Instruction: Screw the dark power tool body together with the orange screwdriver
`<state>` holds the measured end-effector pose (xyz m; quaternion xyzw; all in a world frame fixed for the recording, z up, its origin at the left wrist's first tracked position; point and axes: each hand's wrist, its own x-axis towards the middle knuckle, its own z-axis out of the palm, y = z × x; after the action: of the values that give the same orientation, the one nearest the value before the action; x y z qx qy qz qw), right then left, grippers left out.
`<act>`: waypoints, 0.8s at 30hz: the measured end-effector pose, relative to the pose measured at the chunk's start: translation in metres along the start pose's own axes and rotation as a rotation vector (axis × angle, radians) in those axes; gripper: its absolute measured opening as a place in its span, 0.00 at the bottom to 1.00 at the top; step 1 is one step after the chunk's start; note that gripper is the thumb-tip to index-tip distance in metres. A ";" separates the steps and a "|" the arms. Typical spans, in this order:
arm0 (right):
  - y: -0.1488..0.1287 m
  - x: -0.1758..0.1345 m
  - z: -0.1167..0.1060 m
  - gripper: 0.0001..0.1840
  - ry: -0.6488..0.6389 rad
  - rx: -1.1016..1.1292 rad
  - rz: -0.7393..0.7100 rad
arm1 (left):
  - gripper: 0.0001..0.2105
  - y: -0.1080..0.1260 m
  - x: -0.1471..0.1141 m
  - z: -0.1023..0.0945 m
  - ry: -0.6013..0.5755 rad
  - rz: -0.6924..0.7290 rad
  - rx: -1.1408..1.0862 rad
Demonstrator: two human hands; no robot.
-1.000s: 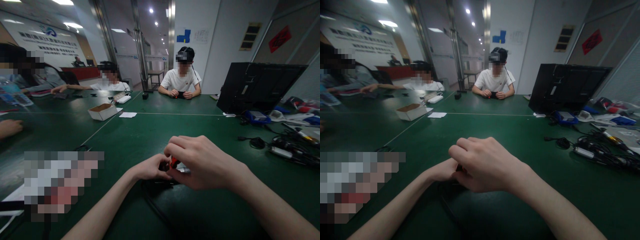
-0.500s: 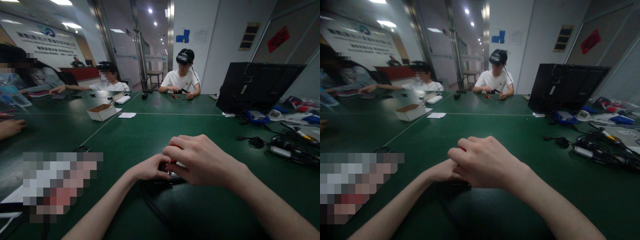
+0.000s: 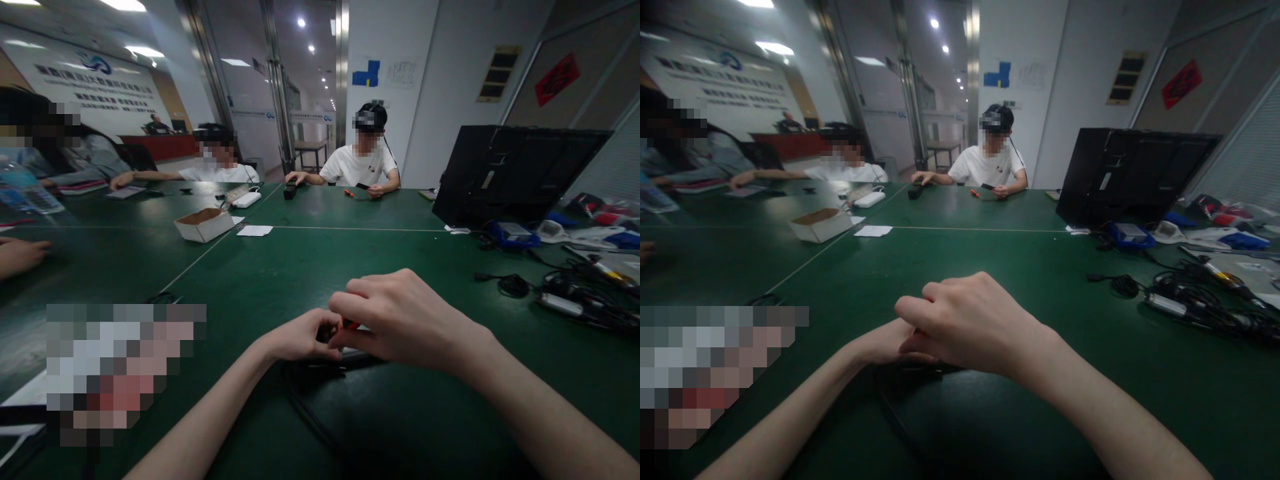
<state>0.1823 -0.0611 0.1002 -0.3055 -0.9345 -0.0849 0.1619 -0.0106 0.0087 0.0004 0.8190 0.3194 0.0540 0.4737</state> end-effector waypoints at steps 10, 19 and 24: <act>-0.002 0.000 -0.005 0.07 -0.073 0.136 0.035 | 0.13 -0.004 0.000 0.000 -0.006 0.007 0.015; 0.002 -0.001 -0.001 0.10 -0.015 -0.017 0.013 | 0.11 -0.004 0.000 0.002 0.018 0.036 -0.034; -0.001 0.000 -0.006 0.09 -0.077 0.190 0.017 | 0.13 -0.004 0.000 -0.001 -0.001 0.023 -0.002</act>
<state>0.1830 -0.0638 0.1056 -0.2996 -0.9412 0.0172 0.1550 -0.0129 0.0108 -0.0018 0.8222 0.3098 0.0592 0.4739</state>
